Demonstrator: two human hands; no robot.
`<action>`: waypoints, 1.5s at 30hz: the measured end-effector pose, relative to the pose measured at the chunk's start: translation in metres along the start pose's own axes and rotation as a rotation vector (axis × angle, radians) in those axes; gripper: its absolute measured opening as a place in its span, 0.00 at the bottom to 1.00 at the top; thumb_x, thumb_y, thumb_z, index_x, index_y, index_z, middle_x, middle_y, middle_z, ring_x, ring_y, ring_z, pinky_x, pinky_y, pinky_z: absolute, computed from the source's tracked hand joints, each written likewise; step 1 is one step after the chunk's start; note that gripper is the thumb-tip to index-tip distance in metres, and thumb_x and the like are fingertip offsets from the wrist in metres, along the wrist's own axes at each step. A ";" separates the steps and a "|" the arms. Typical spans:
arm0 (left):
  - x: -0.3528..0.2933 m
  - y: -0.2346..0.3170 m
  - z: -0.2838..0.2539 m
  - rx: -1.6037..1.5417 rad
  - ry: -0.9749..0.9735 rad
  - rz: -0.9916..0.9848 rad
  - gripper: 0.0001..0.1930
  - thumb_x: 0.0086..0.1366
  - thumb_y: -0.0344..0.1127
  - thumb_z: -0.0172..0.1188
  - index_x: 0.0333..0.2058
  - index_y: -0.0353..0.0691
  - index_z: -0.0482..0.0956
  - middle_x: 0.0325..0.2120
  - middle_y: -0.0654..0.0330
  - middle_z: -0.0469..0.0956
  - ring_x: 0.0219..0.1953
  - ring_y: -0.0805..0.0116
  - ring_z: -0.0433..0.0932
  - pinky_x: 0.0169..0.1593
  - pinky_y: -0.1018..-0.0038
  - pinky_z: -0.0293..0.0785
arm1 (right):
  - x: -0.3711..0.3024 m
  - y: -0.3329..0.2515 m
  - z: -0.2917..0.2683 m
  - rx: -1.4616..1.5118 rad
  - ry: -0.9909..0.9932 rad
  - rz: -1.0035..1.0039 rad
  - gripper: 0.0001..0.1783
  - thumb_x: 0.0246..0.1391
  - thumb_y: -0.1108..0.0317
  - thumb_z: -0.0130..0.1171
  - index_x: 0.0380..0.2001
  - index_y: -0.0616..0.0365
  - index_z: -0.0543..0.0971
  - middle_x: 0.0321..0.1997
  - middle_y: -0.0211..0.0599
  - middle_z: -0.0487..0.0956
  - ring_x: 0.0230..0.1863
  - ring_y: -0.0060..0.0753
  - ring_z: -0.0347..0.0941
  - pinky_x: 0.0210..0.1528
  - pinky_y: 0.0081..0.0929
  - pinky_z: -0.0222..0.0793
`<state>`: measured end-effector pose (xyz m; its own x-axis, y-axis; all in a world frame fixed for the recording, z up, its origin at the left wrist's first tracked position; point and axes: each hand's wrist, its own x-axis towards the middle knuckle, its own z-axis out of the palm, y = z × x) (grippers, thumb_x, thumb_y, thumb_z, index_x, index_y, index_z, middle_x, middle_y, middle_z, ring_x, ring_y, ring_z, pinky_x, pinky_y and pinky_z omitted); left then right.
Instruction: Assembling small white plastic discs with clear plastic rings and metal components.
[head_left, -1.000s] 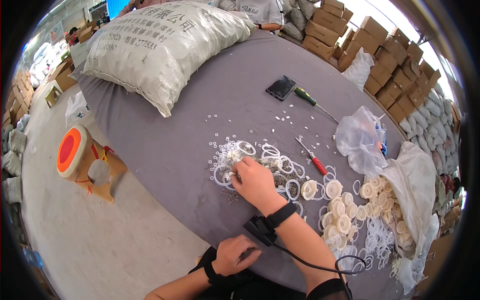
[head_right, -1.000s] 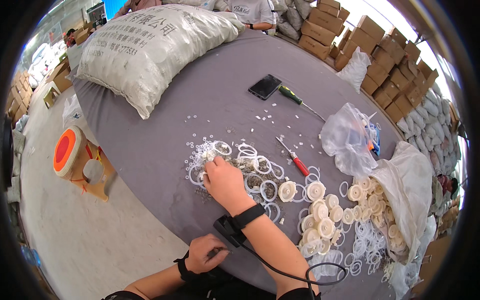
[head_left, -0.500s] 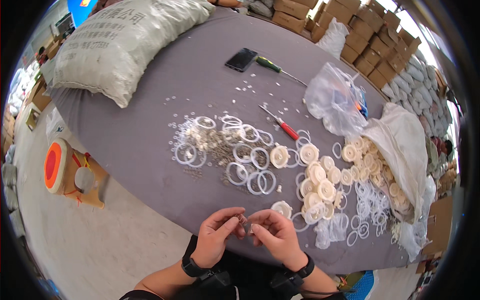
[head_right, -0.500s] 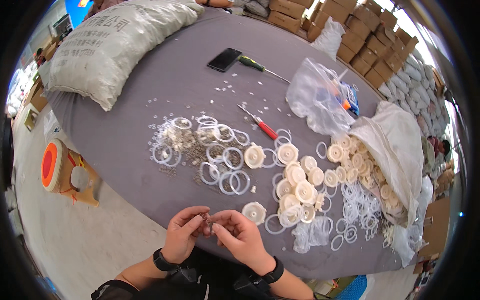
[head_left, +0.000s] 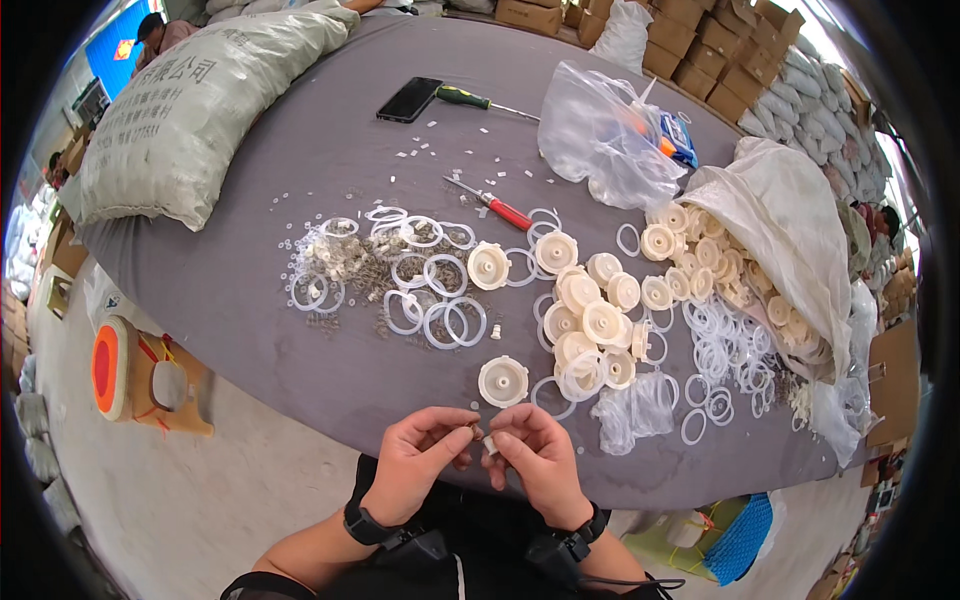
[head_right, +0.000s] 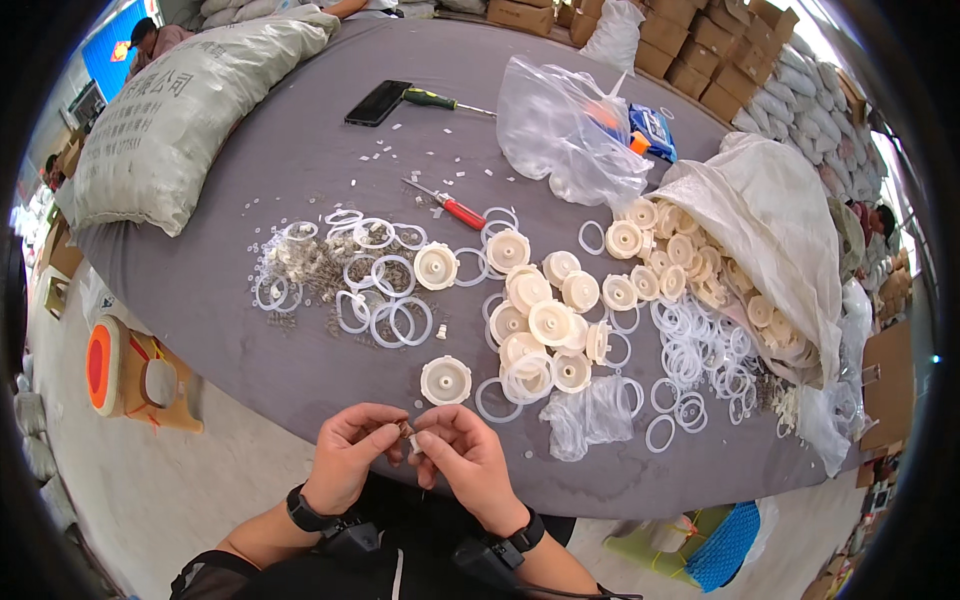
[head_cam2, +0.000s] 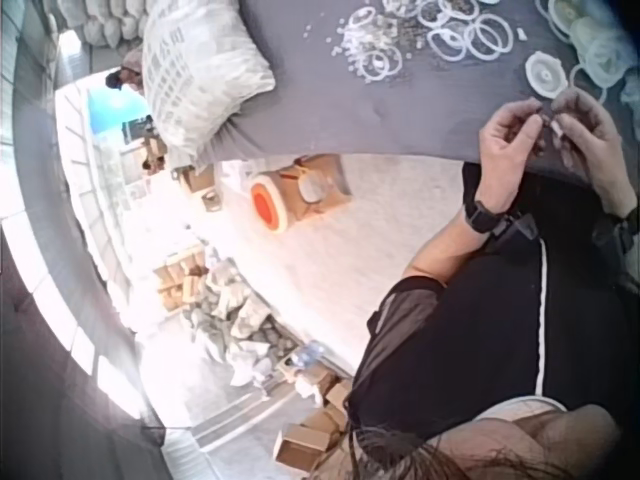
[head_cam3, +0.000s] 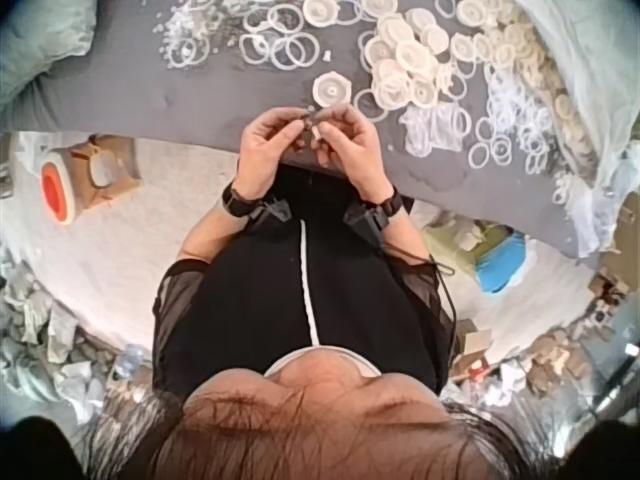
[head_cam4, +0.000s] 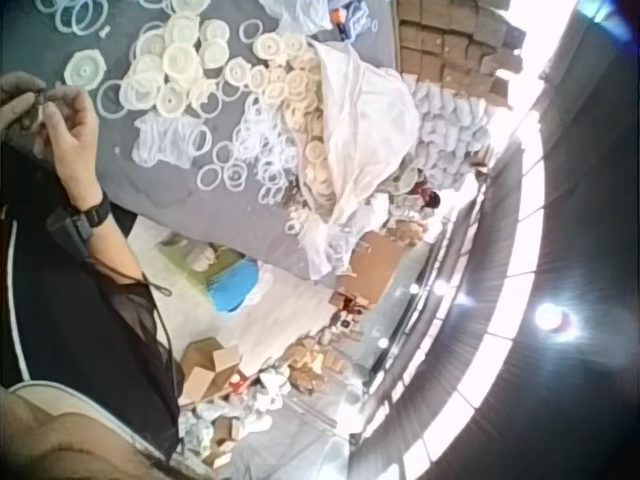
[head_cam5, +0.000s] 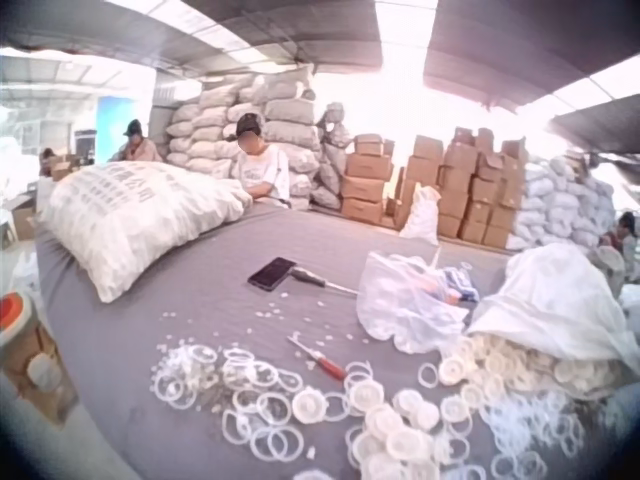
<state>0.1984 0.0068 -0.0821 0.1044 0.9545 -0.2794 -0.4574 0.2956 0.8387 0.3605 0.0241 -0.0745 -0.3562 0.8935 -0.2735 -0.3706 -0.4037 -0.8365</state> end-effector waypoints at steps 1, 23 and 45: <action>0.000 0.000 0.001 0.005 -0.001 -0.002 0.11 0.61 0.30 0.57 0.41 0.33 0.76 0.30 0.62 0.78 0.29 0.78 0.74 0.33 0.81 0.71 | 0.000 -0.001 -0.001 0.005 0.001 -0.001 0.08 0.55 0.74 0.51 0.39 0.63 0.70 0.26 0.37 0.75 0.22 0.23 0.71 0.20 0.17 0.67; 0.035 -0.001 0.053 0.461 -0.255 0.044 0.09 0.59 0.27 0.56 0.40 0.34 0.76 0.29 0.63 0.74 0.30 0.79 0.72 0.33 0.79 0.71 | -0.028 0.019 -0.046 0.192 0.236 -0.227 0.09 0.55 0.77 0.51 0.41 0.66 0.74 0.33 0.43 0.78 0.30 0.31 0.77 0.32 0.25 0.74; 0.193 0.032 0.100 1.631 -0.677 0.568 0.30 0.43 0.25 0.58 0.51 0.39 0.68 0.45 0.53 0.70 0.52 0.54 0.65 0.56 0.63 0.61 | -0.024 0.028 -0.073 0.262 0.290 -0.345 0.06 0.54 0.78 0.50 0.36 0.65 0.74 0.32 0.43 0.78 0.30 0.32 0.76 0.33 0.26 0.73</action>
<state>0.2919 0.2043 -0.0625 0.7416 0.6702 0.0289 0.5952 -0.6773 0.4324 0.4213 0.0057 -0.1255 0.0626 0.9860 -0.1545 -0.6401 -0.0790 -0.7642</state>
